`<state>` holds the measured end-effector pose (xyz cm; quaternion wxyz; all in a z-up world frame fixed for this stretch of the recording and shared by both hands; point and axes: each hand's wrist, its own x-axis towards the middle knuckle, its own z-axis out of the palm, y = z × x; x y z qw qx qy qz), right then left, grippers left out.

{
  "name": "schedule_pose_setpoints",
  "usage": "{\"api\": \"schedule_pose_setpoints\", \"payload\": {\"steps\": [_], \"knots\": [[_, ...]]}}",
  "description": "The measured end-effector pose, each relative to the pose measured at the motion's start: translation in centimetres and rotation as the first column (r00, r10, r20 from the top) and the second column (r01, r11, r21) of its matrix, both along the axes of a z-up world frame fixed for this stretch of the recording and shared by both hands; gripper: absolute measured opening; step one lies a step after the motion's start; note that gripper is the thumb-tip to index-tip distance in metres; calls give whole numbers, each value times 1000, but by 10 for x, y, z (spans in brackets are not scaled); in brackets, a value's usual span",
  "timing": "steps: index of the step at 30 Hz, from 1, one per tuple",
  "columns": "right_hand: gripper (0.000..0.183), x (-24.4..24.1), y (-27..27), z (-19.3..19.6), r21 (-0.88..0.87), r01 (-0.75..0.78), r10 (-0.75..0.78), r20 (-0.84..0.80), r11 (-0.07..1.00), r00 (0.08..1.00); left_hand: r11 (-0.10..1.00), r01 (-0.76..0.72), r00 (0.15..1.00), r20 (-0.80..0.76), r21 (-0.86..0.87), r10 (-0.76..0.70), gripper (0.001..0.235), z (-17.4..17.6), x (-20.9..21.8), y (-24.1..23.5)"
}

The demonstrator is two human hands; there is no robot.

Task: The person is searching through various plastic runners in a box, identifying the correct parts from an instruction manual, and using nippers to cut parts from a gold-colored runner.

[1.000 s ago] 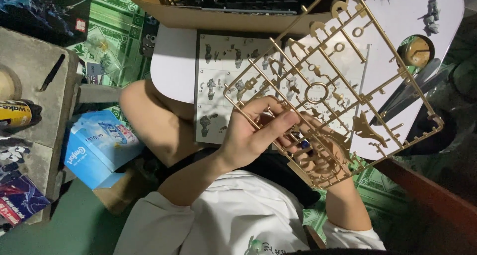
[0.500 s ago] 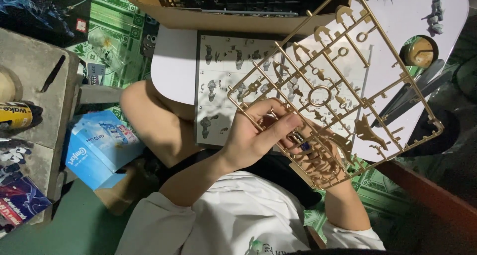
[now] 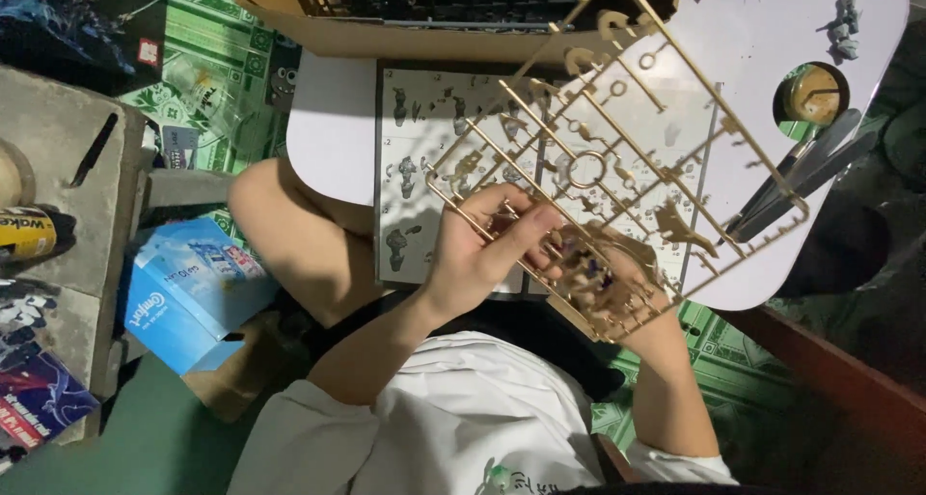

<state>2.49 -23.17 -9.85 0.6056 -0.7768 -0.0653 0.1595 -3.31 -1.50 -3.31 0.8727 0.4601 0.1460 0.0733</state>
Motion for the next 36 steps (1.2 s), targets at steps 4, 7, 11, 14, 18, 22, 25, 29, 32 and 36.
{"api": "schedule_pose_setpoints", "payload": {"steps": [4,7,11,14,18,22,25,29,32,36], "knots": [[30,0,-5,1,-21,-11,10,-10,1000,1000,1000,-19,999,-46,18,19,24,-13,-1,0],[33,1,-20,-25,292,221,-163,-211,930,964,999,-26,997,-69,43,29,25,-16,2,-1],[29,-11,-40,-36,480,425,-269,-361,767,893,999,45,986,-159,-9,-46,28,-18,8,0],[47,3,-10,2,388,218,-145,-210,896,967,998,67,979,-191,3,-65,30,-19,7,1],[39,4,2,25,350,201,-143,-186,915,972,997,78,970,-228,-9,-78,40,-24,7,-5],[37,7,-18,-8,452,248,-175,-198,857,964,993,117,974,-194,-6,-116,47,-47,9,-6],[38,9,-21,-3,454,195,-139,-155,869,978,988,144,986,-91,47,-139,45,-48,9,-5],[44,-2,-28,-3,435,183,-144,-122,882,982,993,120,988,94,14,-121,31,-49,-2,-3],[36,6,-30,-9,473,135,-106,-89,870,990,997,77,985,155,-6,-75,32,-59,-13,4],[34,22,-16,3,544,76,-63,-44,836,997,1000,9,977,212,1,-9,36,-33,-12,29]]}}
